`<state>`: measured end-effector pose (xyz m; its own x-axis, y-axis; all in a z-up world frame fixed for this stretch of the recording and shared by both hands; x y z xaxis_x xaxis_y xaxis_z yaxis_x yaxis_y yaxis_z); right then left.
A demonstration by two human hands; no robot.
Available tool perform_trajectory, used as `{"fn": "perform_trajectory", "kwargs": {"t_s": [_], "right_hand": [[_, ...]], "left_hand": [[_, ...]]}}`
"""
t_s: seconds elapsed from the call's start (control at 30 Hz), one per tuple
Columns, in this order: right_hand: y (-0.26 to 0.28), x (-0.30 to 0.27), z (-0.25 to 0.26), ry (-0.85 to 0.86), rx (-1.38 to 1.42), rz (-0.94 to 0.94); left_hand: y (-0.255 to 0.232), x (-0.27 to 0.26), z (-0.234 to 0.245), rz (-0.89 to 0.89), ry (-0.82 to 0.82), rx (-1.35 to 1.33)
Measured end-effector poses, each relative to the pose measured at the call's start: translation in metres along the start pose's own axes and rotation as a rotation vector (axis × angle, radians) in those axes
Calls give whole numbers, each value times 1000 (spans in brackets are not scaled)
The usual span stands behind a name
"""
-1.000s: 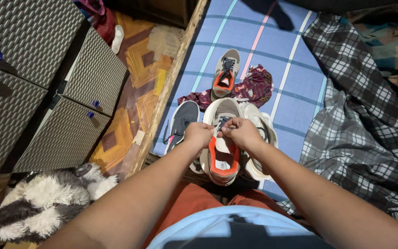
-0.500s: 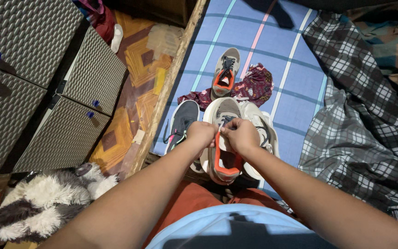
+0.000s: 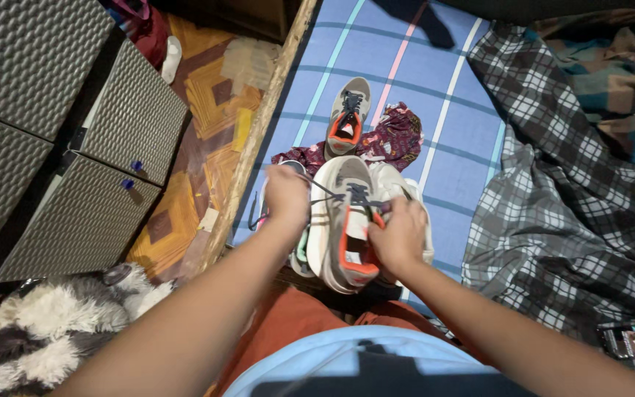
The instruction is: The person sits on the floor and laces a pair of white sneakers with orange accents. They thread the laces through the eyelets, tie a knot, and adjust the fit. The shoes are then placed on a nearby shoe rack.
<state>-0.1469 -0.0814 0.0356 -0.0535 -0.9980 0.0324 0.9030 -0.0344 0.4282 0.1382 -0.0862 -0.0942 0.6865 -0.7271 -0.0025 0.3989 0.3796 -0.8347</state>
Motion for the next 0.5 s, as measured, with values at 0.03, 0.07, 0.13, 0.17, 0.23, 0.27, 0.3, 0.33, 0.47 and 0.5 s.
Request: {"fn": "perform_trajectory", "kwargs": {"t_s": [0.03,0.07,0.13,0.17,0.23,0.27,0.3,0.33,0.47,0.5], "right_hand": [[-17,0,-14,114,62,-123],[-34,-3,-30,230,124,-245],[-51,-6,-48,344,176,-323],[-52,-4,-49,338,167,-281],[-55,-1,-52,352,156,-238],[-57,1,-52,371,154,-237],[-59,2,-53,392,151,-237],[-57,3,-52,403,151,-221],[-47,4,-49,472,136,-225],[-46,2,-50,498,129,-245]], "left_hand": [[32,16,-3,274,-50,-553],[53,26,-14,547,-100,-1107],[85,45,0,756,-202,-1349],[102,57,21,756,-266,-1312],[134,79,78,737,-410,-1167],[147,84,109,725,-483,-1069],[156,84,137,725,-550,-974],[160,82,167,701,-603,-805],[113,58,250,507,-642,-25],[97,51,252,476,-591,51]]}}
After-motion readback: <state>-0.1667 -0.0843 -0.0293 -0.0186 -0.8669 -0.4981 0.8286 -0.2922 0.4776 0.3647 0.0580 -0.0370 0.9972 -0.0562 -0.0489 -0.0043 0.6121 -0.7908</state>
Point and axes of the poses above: each hand's wrist, its own x-axis towards the middle knuckle, its own z-axis out of the back of the hand, y = z × x, the point moved 10 cm from there along x, towards the middle knuckle, and after that the axes turned 10 degrees about -z, right-handed, at the moved point
